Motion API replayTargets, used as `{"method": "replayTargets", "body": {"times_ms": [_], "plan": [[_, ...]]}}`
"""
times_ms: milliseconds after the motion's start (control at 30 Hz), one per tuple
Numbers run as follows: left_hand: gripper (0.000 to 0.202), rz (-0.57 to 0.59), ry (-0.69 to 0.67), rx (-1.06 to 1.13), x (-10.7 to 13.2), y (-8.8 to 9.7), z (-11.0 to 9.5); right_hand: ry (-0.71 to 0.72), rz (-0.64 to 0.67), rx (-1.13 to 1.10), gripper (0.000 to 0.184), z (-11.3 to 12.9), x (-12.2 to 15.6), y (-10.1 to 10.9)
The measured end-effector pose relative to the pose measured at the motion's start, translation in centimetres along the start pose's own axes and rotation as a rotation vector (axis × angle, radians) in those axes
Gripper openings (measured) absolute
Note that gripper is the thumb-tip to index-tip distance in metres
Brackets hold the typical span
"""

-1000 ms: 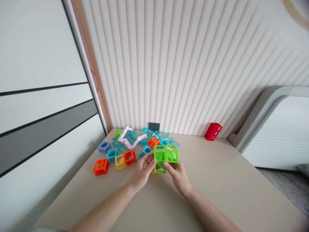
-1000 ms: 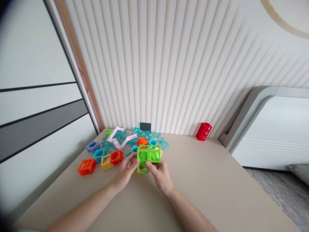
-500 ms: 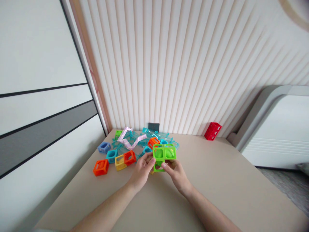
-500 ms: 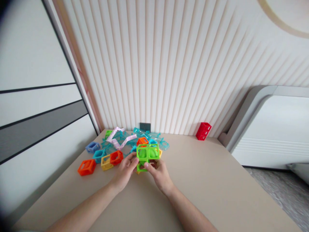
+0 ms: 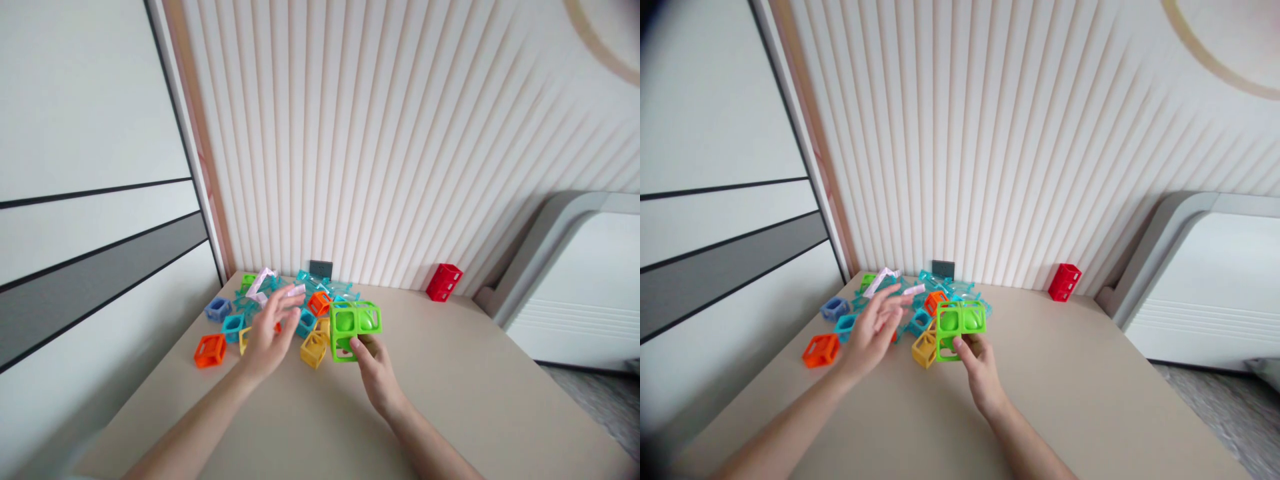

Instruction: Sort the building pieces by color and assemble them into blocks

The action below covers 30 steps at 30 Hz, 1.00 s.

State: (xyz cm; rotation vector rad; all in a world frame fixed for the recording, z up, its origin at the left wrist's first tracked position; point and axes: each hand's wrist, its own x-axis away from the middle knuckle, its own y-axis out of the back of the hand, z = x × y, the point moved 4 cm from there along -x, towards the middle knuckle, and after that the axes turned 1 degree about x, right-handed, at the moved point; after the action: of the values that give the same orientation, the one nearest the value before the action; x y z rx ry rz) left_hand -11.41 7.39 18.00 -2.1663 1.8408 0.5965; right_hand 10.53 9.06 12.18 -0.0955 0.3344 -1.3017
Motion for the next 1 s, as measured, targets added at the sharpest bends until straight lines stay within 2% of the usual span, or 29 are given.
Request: {"method": "replayTargets", "body": {"times_ms": [67, 133, 167, 233, 300, 367, 433, 567, 733, 833, 1000], "plan": [[0.040, -0.049, -0.015, -0.148, -3.3, 3.7, -0.9, -0.009, 0.015, 0.001, 0.039, -0.1, 0.0, -0.1], [0.038, -0.070, 0.024, -0.330, -7.0, 7.7, -0.4, -0.019, 0.025, 0.001, 0.039, 0.0, 0.1, -0.3], [0.038, -0.083, 0.061, -0.474, -8.7, 9.7, 0.4, -0.025, 0.031, 0.003, 0.039, 0.1, 0.2, -0.5], [0.035, -0.058, 0.249, -0.826, -11.5, 13.2, 2.9, -0.035, 0.043, 0.007, 0.039, 0.3, 0.3, -0.8], [0.032, -0.018, 0.365, -0.911, -13.1, 15.7, 5.5, -0.041, 0.046, 0.021, 0.040, 0.5, 0.5, -1.0], [0.027, 0.010, 0.442, -0.967, -13.7, 17.1, 7.8, -0.040, 0.042, 0.042, 0.040, 0.7, 0.5, -1.1], [0.027, 0.031, 0.505, -1.011, -13.6, 17.7, 9.7, -0.037, 0.043, 0.060, 0.041, 0.9, 0.5, -1.1], [0.047, 0.087, 0.642, -1.041, -12.9, 17.4, 12.5, -0.055, 0.060, 0.067, 0.042, 0.9, 0.6, -1.1], [0.058, 0.076, 0.676, -1.105, -13.4, 16.6, 14.2, -0.077, 0.064, 0.078, 0.045, 0.9, 0.8, -1.1], [0.055, 0.071, 0.658, -1.137, -13.9, 16.3, 14.7, -0.085, 0.075, 0.066, 0.046, 0.7, 0.8, -1.1], [0.037, 0.091, 0.650, -1.151, -13.8, 16.1, 15.5, -0.083, 0.073, 0.059, 0.043, 0.6, 0.8, -1.1]]}}
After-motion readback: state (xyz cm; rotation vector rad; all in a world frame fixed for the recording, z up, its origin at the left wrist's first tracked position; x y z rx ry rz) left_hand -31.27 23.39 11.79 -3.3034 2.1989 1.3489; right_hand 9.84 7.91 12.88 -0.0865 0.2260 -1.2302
